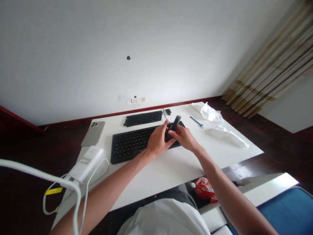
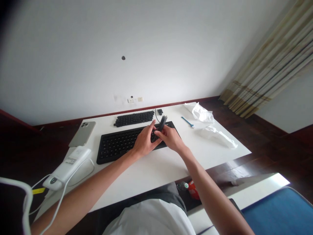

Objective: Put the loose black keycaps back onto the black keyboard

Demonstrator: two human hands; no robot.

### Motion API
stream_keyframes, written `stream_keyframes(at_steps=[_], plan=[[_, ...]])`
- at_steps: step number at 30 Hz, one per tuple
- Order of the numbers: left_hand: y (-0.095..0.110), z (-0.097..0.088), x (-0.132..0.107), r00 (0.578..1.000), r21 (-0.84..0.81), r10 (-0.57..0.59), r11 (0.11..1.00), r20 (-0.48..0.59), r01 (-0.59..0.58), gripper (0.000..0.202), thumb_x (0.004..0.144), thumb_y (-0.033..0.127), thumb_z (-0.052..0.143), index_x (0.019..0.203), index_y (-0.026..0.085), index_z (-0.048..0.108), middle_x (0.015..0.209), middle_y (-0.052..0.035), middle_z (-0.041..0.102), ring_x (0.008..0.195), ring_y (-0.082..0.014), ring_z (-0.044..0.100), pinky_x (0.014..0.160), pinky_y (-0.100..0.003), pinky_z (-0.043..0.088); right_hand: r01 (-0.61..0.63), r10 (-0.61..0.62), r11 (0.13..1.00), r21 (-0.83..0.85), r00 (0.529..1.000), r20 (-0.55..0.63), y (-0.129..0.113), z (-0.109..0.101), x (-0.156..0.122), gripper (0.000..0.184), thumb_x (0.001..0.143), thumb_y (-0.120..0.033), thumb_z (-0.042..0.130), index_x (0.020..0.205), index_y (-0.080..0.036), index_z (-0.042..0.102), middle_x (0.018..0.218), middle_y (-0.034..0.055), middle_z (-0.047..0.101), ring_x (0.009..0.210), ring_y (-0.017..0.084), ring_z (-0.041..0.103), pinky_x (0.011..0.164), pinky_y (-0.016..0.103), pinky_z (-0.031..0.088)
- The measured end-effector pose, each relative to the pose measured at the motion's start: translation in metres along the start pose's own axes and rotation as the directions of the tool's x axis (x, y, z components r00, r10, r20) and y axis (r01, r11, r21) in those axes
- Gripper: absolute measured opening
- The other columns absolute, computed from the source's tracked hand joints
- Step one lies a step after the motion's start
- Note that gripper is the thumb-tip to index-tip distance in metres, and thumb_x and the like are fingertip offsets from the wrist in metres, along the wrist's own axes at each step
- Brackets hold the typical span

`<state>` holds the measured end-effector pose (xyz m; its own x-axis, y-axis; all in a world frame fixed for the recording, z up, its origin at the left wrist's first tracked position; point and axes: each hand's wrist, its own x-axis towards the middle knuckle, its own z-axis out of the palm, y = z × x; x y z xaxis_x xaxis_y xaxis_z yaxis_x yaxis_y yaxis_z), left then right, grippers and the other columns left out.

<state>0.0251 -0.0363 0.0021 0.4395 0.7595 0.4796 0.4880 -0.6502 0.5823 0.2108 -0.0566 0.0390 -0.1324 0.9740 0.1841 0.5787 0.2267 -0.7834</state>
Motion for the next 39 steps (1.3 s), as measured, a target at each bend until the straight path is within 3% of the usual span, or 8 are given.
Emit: stream_keyframes(at_steps=[3, 5, 9, 12, 24, 28, 33, 39], plan=[[-0.004, -0.001, 0.0, 0.995, -0.104, -0.072, 0.991, 0.062, 0.079, 0.068, 0.1, 0.033, 0.06, 0.162, 0.023, 0.034, 0.125, -0.0126, 0.071, 0.112, -0.0296, 0.07, 0.093, -0.04, 0.056, 0.119, -0.106, 0.987, -0.107, 0.987, 0.12, -0.02, 0.007, -0.002, 0.031, 0.103, -0.049, 0.057, 0.096, -0.02, 0.067, 0.082, 0.0036, 0.071, 0.073, 0.021, 0.065, 0.067, 0.032, 0.048], [-0.008, -0.001, 0.002, 0.986, -0.219, -0.151, 0.962, 0.071, 0.163, 0.051, 0.103, 0.033, 0.054, 0.153, 0.024, 0.046, 0.109, -0.0088, 0.075, 0.096, -0.0253, 0.074, 0.083, -0.034, 0.056, 0.141, -0.13, 0.983, -0.116, 0.987, 0.093, -0.021, 0.005, -0.003, 0.025, 0.103, -0.045, 0.059, 0.103, -0.021, 0.068, 0.094, 0.005, 0.073, 0.083, 0.022, 0.068, 0.073, 0.034, 0.051], [-0.021, 0.001, 0.01, 0.938, -0.545, -0.345, 0.781, 0.03, 0.304, 0.036, 0.105, 0.042, 0.05, 0.133, 0.02, 0.056, 0.077, 0.0012, 0.066, 0.059, -0.0132, 0.061, 0.062, -0.024, 0.049, 0.113, -0.135, 0.976, -0.187, 0.985, -0.109, 0.0, -0.007, -0.003, 0.022, 0.097, -0.039, 0.068, 0.113, -0.024, 0.069, 0.104, 0.0063, 0.072, 0.089, 0.024, 0.068, 0.08, 0.037, 0.055], [-0.029, 0.005, 0.013, 0.913, -0.674, -0.409, 0.675, 0.0, 0.302, 0.032, 0.104, 0.044, 0.053, 0.125, 0.019, 0.057, 0.074, 0.0036, 0.061, 0.057, -0.0102, 0.056, 0.059, -0.022, 0.046, 0.135, -0.152, 0.963, -0.233, 0.987, -0.056, 0.02, -0.011, -0.003, 0.017, 0.094, -0.038, 0.071, 0.106, -0.026, 0.072, 0.105, 0.007, 0.071, 0.085, 0.024, 0.068, 0.077, 0.038, 0.057], [-0.019, 0.001, 0.01, 0.927, -0.649, -0.373, 0.697, 0.037, 0.306, 0.031, 0.102, 0.04, 0.054, 0.123, 0.018, 0.061, 0.073, 0.0034, 0.06, 0.061, -0.0108, 0.056, 0.062, -0.023, 0.046, 0.114, -0.105, 0.964, -0.241, 0.993, 0.052, 0.033, -0.017, 0.005, 0.011, 0.092, -0.032, 0.069, 0.094, -0.026, 0.079, 0.094, 0.005, 0.077, 0.075, 0.024, 0.073, 0.072, 0.039, 0.06], [-0.019, 0.002, 0.011, 0.923, -0.632, -0.382, 0.705, 0.044, 0.322, 0.03, 0.101, 0.038, 0.054, 0.122, 0.018, 0.061, 0.074, 0.003, 0.06, 0.061, -0.0109, 0.056, 0.063, -0.023, 0.047, 0.05, -0.064, 0.983, -0.174, 0.995, -0.075, 0.039, -0.034, 0.029, 0.014, 0.089, -0.034, 0.072, 0.096, -0.025, 0.079, 0.092, 0.0047, 0.081, 0.086, 0.027, 0.078, 0.084, 0.042, 0.063], [-0.016, 0.0, 0.009, 0.926, -0.604, -0.373, 0.726, 0.055, 0.328, 0.029, 0.101, 0.038, 0.054, 0.122, 0.019, 0.062, 0.075, 0.0028, 0.061, 0.062, -0.0108, 0.057, 0.063, -0.023, 0.047, -0.038, 0.022, 0.997, -0.061, 0.968, -0.249, 0.078, -0.054, 0.091, 0.017, 0.081, -0.035, 0.076, 0.092, -0.021, 0.078, 0.095, 0.0084, 0.082, 0.094, 0.029, 0.079, 0.096, 0.046, 0.062], [-0.015, -0.001, 0.007, 0.924, -0.604, -0.376, 0.723, 0.065, 0.336, 0.029, 0.102, 0.04, 0.053, 0.122, 0.019, 0.061, 0.076, 0.0022, 0.062, 0.064, -0.0116, 0.059, 0.065, -0.023, 0.048, -0.098, 0.072, 0.993, -0.064, 0.945, -0.318, 0.126, -0.042, 0.122, 0.024, 0.081, -0.032, 0.071, 0.098, -0.018, 0.08, 0.098, 0.011, 0.083, 0.095, 0.03, 0.078, 0.097, 0.046, 0.058]])
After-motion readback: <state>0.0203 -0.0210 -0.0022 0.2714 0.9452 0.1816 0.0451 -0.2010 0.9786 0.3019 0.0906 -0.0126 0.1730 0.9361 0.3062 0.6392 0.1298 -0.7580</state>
